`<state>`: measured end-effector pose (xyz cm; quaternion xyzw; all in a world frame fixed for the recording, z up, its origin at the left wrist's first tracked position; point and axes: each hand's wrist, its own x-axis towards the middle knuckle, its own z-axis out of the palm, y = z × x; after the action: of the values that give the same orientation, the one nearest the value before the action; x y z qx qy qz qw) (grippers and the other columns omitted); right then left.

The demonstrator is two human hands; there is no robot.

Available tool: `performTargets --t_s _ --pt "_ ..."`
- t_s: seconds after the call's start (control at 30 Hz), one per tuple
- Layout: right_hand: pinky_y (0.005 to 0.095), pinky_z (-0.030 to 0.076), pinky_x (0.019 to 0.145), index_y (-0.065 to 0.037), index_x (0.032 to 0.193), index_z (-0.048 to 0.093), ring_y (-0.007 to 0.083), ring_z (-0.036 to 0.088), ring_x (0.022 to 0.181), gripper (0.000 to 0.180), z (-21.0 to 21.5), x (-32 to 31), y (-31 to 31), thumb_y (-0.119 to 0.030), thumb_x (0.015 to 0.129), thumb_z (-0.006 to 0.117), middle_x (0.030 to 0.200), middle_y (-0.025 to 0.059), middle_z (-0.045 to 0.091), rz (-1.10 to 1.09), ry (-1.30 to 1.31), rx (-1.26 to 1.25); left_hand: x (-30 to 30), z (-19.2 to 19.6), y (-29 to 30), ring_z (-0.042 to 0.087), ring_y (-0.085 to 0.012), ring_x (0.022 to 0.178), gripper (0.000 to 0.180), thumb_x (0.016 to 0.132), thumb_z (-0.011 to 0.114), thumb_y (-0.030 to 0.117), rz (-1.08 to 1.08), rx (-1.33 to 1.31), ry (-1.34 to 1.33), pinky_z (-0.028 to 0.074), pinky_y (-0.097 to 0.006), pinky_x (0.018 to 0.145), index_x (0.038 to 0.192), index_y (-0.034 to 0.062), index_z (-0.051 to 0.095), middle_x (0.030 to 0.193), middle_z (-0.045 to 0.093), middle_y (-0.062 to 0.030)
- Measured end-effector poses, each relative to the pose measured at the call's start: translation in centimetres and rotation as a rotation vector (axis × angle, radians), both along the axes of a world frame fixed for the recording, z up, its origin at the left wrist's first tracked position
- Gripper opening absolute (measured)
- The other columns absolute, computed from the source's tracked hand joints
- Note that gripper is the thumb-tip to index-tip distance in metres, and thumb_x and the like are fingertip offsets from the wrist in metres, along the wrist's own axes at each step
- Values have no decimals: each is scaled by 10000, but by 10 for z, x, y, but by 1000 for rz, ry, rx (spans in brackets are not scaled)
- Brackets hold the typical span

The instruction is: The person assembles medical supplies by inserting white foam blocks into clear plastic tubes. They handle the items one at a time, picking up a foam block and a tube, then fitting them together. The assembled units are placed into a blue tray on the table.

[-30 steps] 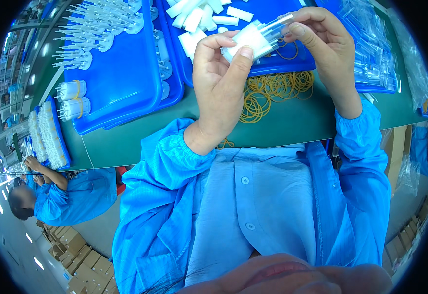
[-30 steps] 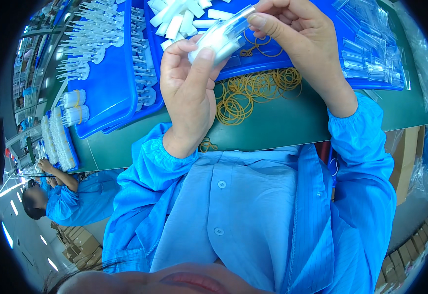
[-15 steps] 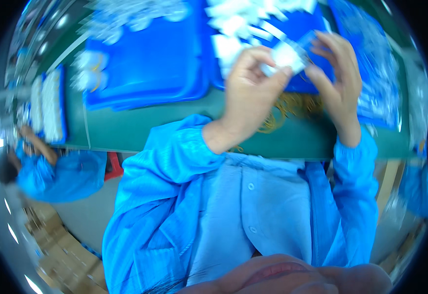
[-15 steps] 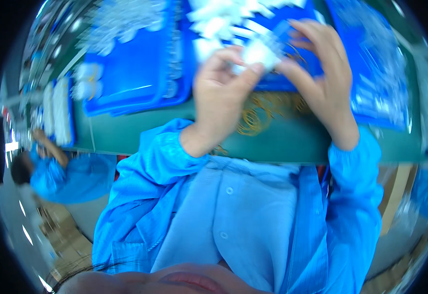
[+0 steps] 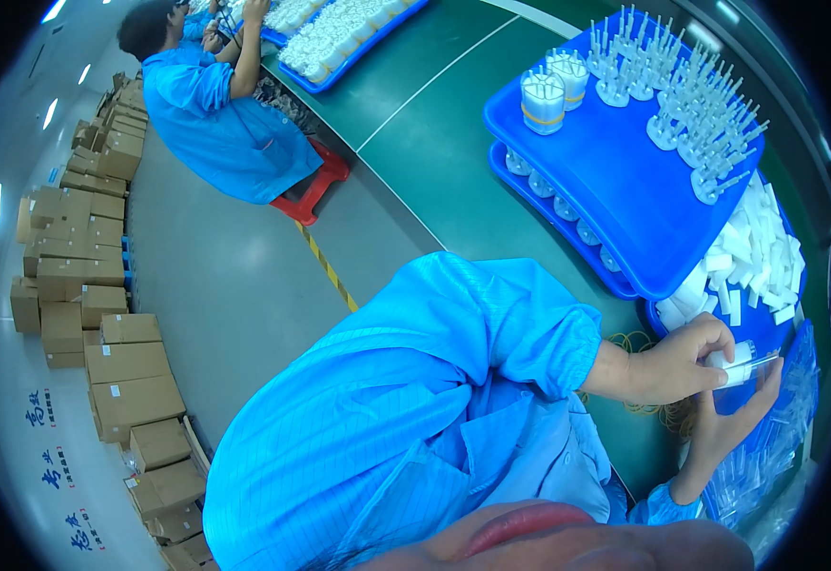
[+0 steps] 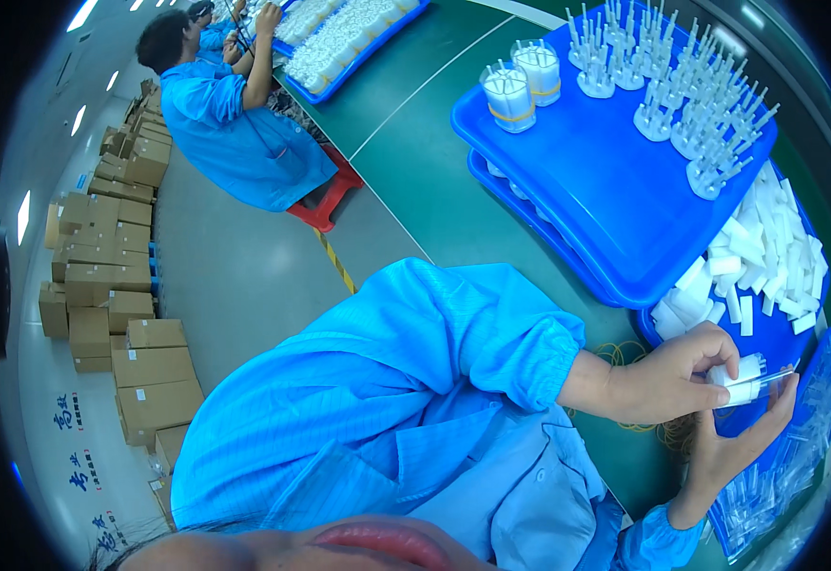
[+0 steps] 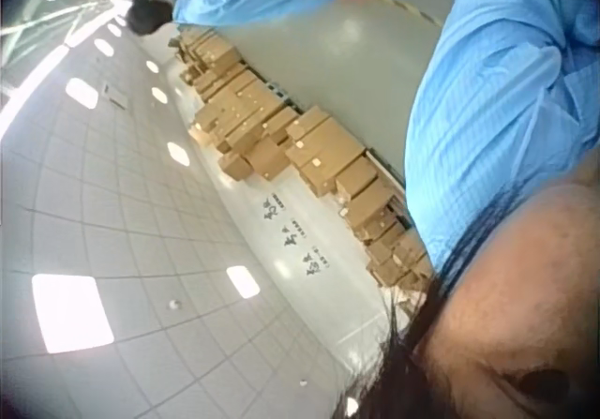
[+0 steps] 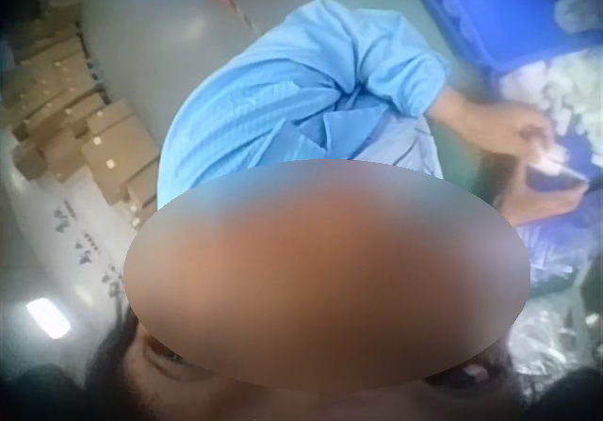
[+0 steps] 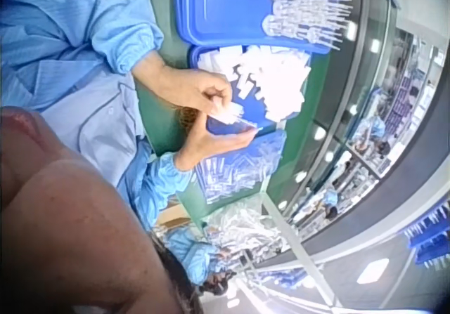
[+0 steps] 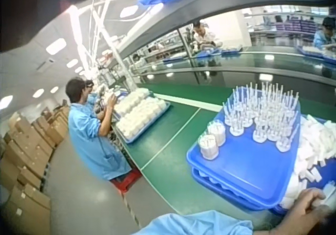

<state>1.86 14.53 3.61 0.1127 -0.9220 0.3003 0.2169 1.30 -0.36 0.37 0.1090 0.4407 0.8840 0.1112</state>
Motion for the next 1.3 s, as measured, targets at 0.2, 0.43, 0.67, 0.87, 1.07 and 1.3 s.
performTargets --t_s 0.2,0.43,0.67,0.87,1.07,1.3 --pt "424 313 1130 -23 1453 335 305 403 1338 891 -4 -5 12 -97 708 818 1466 148 383 48 -39 -134 -5 0 -5 538 -141 980 117 881 590 32 32 -326 134 472 -297 863 983 43 533 1059 483 -48" --pt "406 338 1095 -13 1391 402 331 414 1307 986 4 -19 15 -266 577 897 1406 161 439 79 5 8 -16 -15 -3 561 -68 833 190 919 621 69 -91 126 -129 489 -239 732 1100 50 568 905 573 3" --pt "421 370 1072 -63 1402 417 361 418 1300 941 2 -15 30 -187 592 879 1377 162 445 130 69 17 -19 0 -1 593 -143 976 233 929 608 47 -182 143 -232 497 -277 855 1133 22 496 1076 606 -110" --pt "457 296 1099 30 1417 299 405 362 1298 1050 17 -10 43 -282 609 892 1383 246 358 238 -106 77 -15 4 -6 611 -184 1036 266 919 609 12 -272 105 -237 507 -297 901 1153 5 482 1137 607 -158" --pt "452 330 1075 28 1387 343 401 401 1268 960 8 -11 46 -260 639 872 1337 242 407 275 8 80 -16 3 -2 616 -202 1048 276 918 597 -10 -261 118 -222 511 -310 914 1168 -2 480 1143 607 -170" --pt "450 381 1014 3 1267 494 382 449 1218 769 6 -10 36 -208 628 867 1241 212 467 245 162 8 -17 0 -4 603 -188 1033 311 907 631 35 -281 106 -248 497 -306 885 1173 10 473 1145 592 -149"
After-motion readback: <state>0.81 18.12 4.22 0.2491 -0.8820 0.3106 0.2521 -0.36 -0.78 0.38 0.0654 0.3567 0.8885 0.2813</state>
